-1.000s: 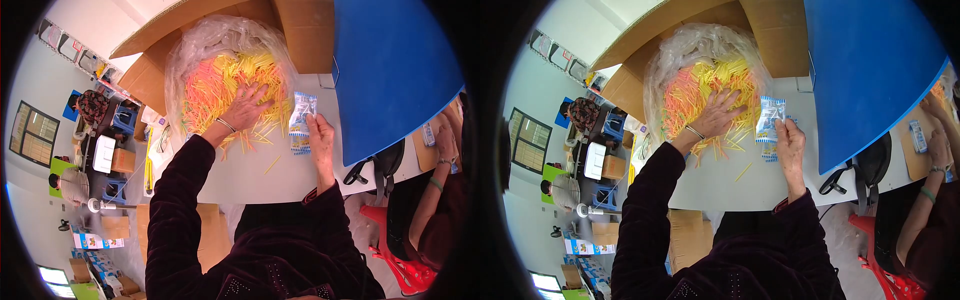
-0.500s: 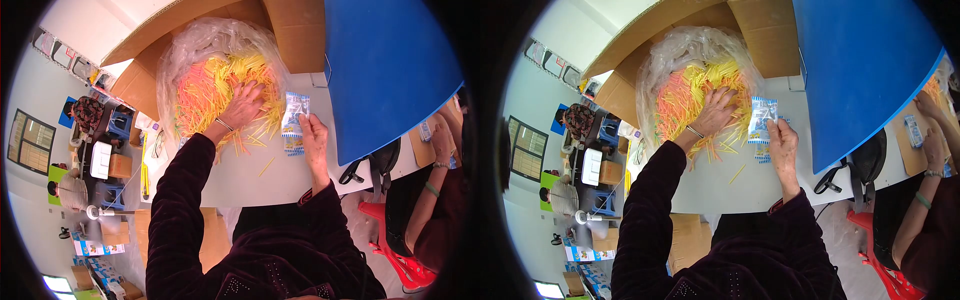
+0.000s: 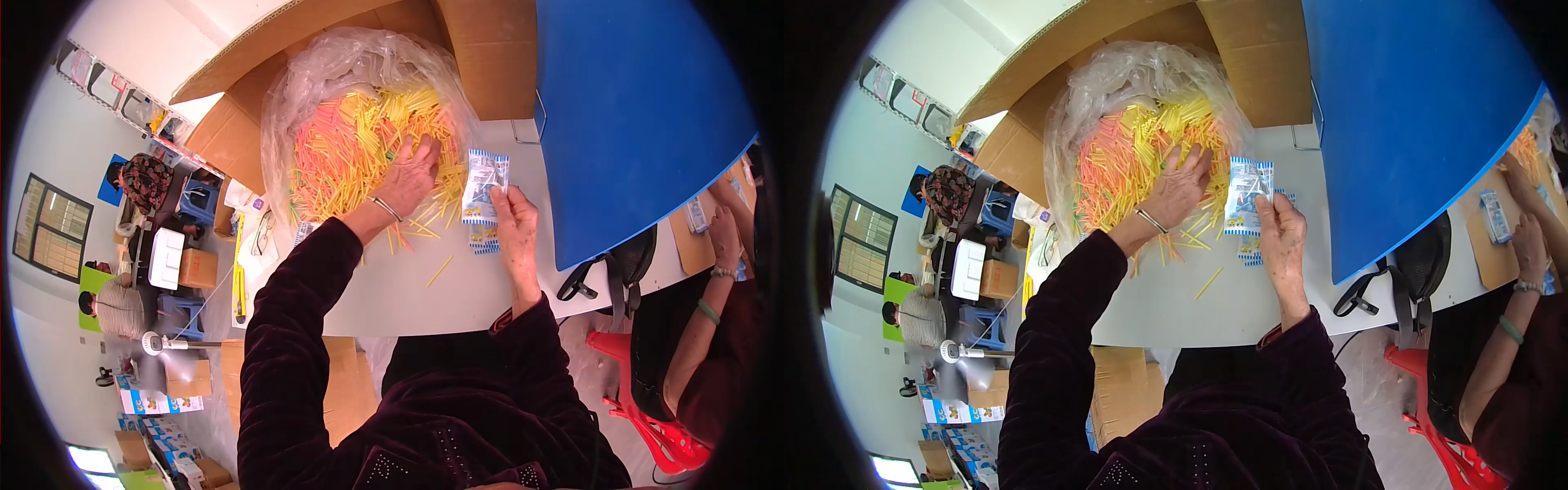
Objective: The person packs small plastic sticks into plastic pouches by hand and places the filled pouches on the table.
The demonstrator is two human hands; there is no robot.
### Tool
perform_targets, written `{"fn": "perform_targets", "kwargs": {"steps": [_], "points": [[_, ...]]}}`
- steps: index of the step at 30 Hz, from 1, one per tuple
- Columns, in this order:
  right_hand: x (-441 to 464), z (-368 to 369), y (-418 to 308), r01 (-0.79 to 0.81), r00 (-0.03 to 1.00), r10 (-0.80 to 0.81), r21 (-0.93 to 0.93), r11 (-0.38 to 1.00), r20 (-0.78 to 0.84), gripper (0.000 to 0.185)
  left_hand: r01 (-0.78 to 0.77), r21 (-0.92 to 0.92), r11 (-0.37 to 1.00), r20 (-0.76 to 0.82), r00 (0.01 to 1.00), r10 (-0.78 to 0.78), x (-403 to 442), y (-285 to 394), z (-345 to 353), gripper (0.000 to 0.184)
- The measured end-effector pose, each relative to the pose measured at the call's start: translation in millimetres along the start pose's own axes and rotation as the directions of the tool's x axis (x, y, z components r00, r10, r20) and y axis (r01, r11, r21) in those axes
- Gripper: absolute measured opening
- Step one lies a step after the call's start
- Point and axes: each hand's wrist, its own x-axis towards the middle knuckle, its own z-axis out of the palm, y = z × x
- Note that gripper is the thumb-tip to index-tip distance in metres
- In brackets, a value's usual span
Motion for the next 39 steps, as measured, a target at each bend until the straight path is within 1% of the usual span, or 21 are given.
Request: {"fn": "perform_targets", "kwargs": {"steps": [3, 5, 6, 10, 12, 14, 15, 16, 18, 19, 20, 21, 22, 23, 24, 26, 30, 32, 33, 35, 39], "points": [[-0.9, -0.8, -3.3, -0.011, 1.0, 0.011, -0.001, 1.0, 0.004, 0.02, 0.009, 0.099, 0.995, 0.012, 1.0, -0.01, 2.9, 2.9, 10.7, 0.033], [-1.0, -0.8, -4.8, -0.019, 1.0, 0.019, -0.011, 1.0, 0.006, 0.02, 0.079, -0.046, 0.996, -0.13, 0.988, -0.084, 1.9, 3.0, 16.5, 0.03], [-0.7, -1.4, -3.4, -0.015, 1.0, 0.015, -0.017, 1.0, 0.006, 0.02, 0.078, -0.043, 0.996, -0.133, 0.988, -0.083, 1.2, 2.6, 19.2, 0.03], [0.3, -5.4, 4.2, -0.002, 1.0, 0.004, -0.079, 0.997, 0.023, 0.019, 0.186, -0.262, 0.947, -0.136, 0.964, -0.227, -9.3, 1.0, 27.3, 0.029], [0.6, -2.7, 5.3, 0.014, 1.0, -0.014, -0.031, 0.999, 0.012, 0.019, 0.216, -0.323, 0.921, -0.137, 0.953, -0.271, -16.6, -2.7, 28.3, 0.029], [0.0, 0.8, 1.3, 0.03, 1.0, -0.03, 0.014, 0.999, 0.005, 0.019, 0.289, -0.521, 0.803, -0.069, 0.923, -0.377, -22.0, -7.5, 23.8, 0.026], [-0.4, 1.4, -2.5, 0.015, 1.0, -0.015, 0.032, 0.999, -0.002, 0.018, 0.304, -0.616, 0.727, -0.167, 0.851, -0.498, -21.5, -7.1, 22.4, 0.023], [-0.8, 2.3, -7.2, 0.0, 1.0, 0.0, 0.05, 0.999, -0.008, 0.019, 0.306, -0.613, 0.728, -0.17, 0.849, -0.501, -24.1, -11.3, 19.5, 0.023], [-3.0, 2.0, -15.7, -0.025, 1.0, 0.024, 0.062, 0.998, 0.009, 0.018, 0.398, -0.794, 0.459, 0.076, 0.815, -0.574, -29.5, -22.9, 12.9, 0.023], [-3.8, 2.5, -18.4, -0.054, 0.998, 0.053, 0.072, 0.996, 0.022, 0.018, 0.397, -0.852, 0.341, 0.116, 0.779, -0.616, -31.2, -24.2, 9.3, 0.026], [-4.6, 5.3, -19.7, -0.048, 0.999, 0.046, 0.075, 0.996, 0.025, 0.018, 0.395, -0.851, 0.345, 0.11, 0.778, -0.619, -31.6, -27.8, 8.9, 0.026], [-6.2, 9.1, -20.6, -0.04, 0.999, 0.036, 0.111, 0.993, 0.04, 0.018, 0.305, -0.95, 0.064, 0.192, 0.735, -0.65, -32.0, -30.8, 7.6, 0.027], [-8.1, 12.9, -20.7, -0.034, 0.998, 0.026, 0.145, 0.989, 0.056, 0.018, 0.18, -0.958, -0.222, 0.283, 0.702, -0.653, -31.6, -32.7, -0.5, 0.027], [-10.1, 16.3, -18.3, -0.032, 0.998, 0.024, 0.147, 0.989, 0.058, 0.018, 0.24, -0.929, -0.28, 0.367, 0.672, -0.643, -33.8, -35.7, -9.1, 0.023], [-12.0, 19.9, -14.2, -0.037, 0.995, 0.022, 0.147, 0.989, 0.102, 0.015, 0.239, -0.93, -0.278, 0.365, 0.671, -0.645, -35.0, -38.8, -17.5, 0.023], [-15.9, 29.4, -18.4, -0.08, 0.98, 0.044, 0.183, 0.98, 0.194, 0.014, 0.051, -0.713, -0.699, 0.57, 0.623, -0.536, -37.3, -43.4, -29.0, 0.021], [-19.4, 39.1, -11.2, -0.111, 0.961, 0.075, 0.122, 0.986, 0.267, 0.014, -0.088, -0.625, -0.776, 0.549, 0.657, -0.517, -43.0, -38.7, -39.7, 0.021], [-21.5, 39.2, -15.0, -0.23, 0.916, 0.188, 0.079, 0.97, 0.355, 0.015, -0.134, -0.651, -0.747, 0.521, 0.637, -0.568, -41.3, -33.3, -48.5, 0.023], [-21.3, 38.7, -13.5, -0.234, 0.914, 0.192, 0.077, 0.969, 0.357, 0.015, -0.134, -0.649, -0.749, 0.525, 0.634, -0.568, -40.1, -30.9, -53.3, 0.023], [-19.2, 36.2, -11.0, -0.213, 0.889, 0.172, 0.052, 0.976, 0.424, 0.016, -0.236, -0.692, -0.682, 0.387, 0.676, -0.627, -36.4, -27.0, -63.6, 0.031], [-21.1, 31.7, -18.3, -0.278, 0.843, 0.208, 0.071, 0.958, 0.497, 0.015, -0.266, -0.735, -0.624, 0.318, 0.677, -0.663, -31.2, -21.0, -74.9, 0.032]]}}
